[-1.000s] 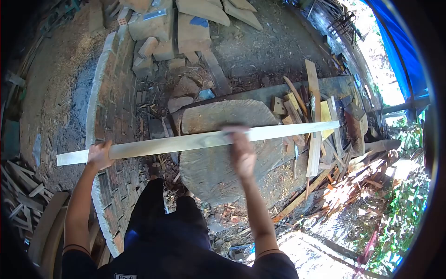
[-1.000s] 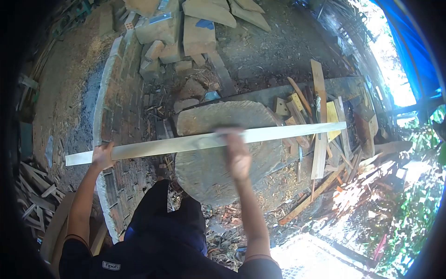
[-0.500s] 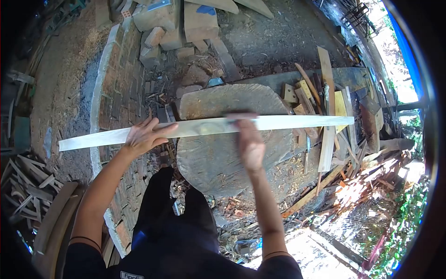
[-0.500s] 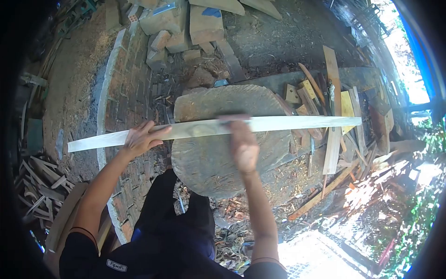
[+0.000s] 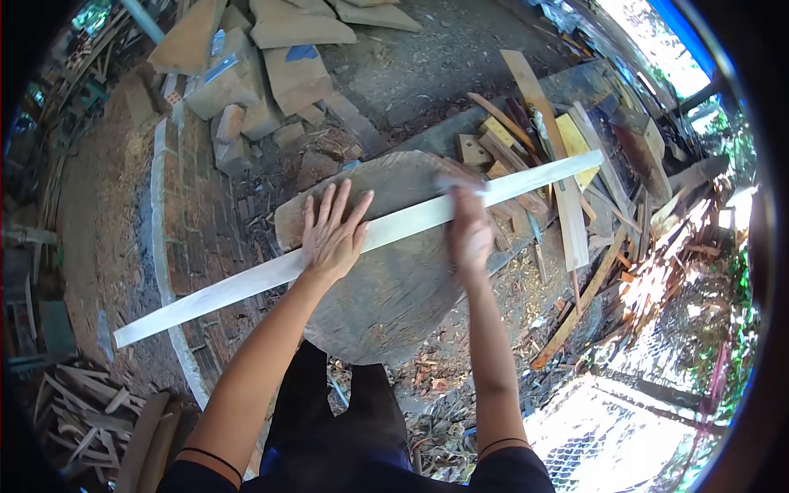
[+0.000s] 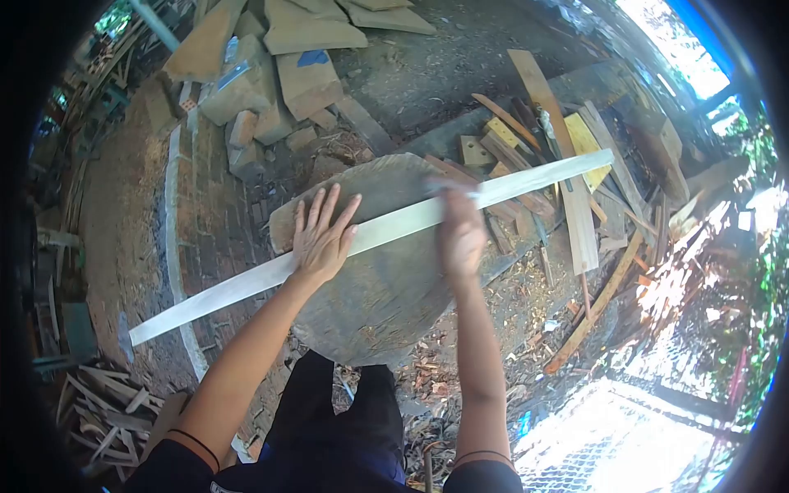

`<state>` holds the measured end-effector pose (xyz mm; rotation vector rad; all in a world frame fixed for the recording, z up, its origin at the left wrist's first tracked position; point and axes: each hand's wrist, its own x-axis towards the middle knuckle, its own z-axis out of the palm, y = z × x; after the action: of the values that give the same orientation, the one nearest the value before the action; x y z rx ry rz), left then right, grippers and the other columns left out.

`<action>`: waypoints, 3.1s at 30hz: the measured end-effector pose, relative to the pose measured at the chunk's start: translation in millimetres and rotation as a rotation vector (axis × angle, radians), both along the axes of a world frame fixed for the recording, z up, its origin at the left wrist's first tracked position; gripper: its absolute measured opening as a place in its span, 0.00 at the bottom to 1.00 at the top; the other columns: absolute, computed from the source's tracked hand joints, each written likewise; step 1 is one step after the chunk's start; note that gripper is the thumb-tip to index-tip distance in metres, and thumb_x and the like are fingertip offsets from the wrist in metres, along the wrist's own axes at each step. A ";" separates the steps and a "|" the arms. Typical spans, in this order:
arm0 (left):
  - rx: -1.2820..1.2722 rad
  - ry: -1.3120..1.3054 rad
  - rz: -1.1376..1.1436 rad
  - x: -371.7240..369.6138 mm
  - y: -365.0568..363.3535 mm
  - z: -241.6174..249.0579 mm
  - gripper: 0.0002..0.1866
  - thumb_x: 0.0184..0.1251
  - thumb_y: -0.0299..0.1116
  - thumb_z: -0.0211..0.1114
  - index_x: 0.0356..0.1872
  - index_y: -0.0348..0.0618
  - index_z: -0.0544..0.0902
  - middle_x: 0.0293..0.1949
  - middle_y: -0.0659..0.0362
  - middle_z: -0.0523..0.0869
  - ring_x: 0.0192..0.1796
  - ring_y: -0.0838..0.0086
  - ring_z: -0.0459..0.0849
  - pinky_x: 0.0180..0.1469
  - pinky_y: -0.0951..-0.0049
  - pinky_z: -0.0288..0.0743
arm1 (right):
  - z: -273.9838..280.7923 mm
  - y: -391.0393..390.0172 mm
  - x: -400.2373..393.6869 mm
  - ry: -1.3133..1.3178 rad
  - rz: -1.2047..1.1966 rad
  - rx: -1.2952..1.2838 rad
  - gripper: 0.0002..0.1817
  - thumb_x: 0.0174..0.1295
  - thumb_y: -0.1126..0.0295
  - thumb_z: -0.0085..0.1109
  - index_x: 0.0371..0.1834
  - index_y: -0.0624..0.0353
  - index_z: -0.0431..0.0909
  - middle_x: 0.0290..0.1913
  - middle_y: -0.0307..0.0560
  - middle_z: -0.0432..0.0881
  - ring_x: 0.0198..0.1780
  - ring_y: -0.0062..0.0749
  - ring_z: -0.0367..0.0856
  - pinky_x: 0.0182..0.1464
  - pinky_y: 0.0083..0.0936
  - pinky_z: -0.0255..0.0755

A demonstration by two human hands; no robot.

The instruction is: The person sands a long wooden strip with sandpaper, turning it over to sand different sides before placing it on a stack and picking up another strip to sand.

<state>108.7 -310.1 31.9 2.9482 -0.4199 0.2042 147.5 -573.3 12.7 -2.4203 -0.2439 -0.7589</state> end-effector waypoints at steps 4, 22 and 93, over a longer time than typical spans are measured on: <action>0.062 0.023 -0.011 -2.1 0.2 1.8 0.29 0.79 0.47 0.48 0.80 0.68 0.60 0.81 0.54 0.54 0.81 0.53 0.52 0.79 0.38 0.40 | -12.5 -17.7 2.9 0.172 -0.281 0.029 0.14 0.54 0.84 0.57 0.44 0.61 0.83 0.43 0.52 0.85 0.44 0.45 0.86 0.44 0.37 0.82; 0.138 0.155 -0.014 0.2 -2.2 16.3 0.28 0.78 0.44 0.49 0.78 0.68 0.65 0.82 0.52 0.53 0.81 0.49 0.52 0.79 0.37 0.37 | -29.1 -230.2 114.5 0.291 -0.656 -0.016 0.16 0.74 0.70 0.46 0.53 0.49 0.86 0.43 0.55 0.89 0.45 0.48 0.89 0.45 0.41 0.81; -0.008 0.054 -0.183 -133.0 389.6 31.5 0.45 0.56 0.49 0.75 0.76 0.57 0.65 0.50 0.57 0.78 0.54 0.60 0.78 0.57 0.56 0.69 | 21.8 208.8 -194.0 0.394 -0.461 -0.096 0.17 0.67 0.72 0.50 0.57 0.53 0.81 0.56 0.52 0.85 0.55 0.51 0.85 0.55 0.40 0.80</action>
<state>-24.4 79.5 63.4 2.8781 -0.6744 0.1031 -46.5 -364.5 34.6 -2.6875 0.4558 -0.4423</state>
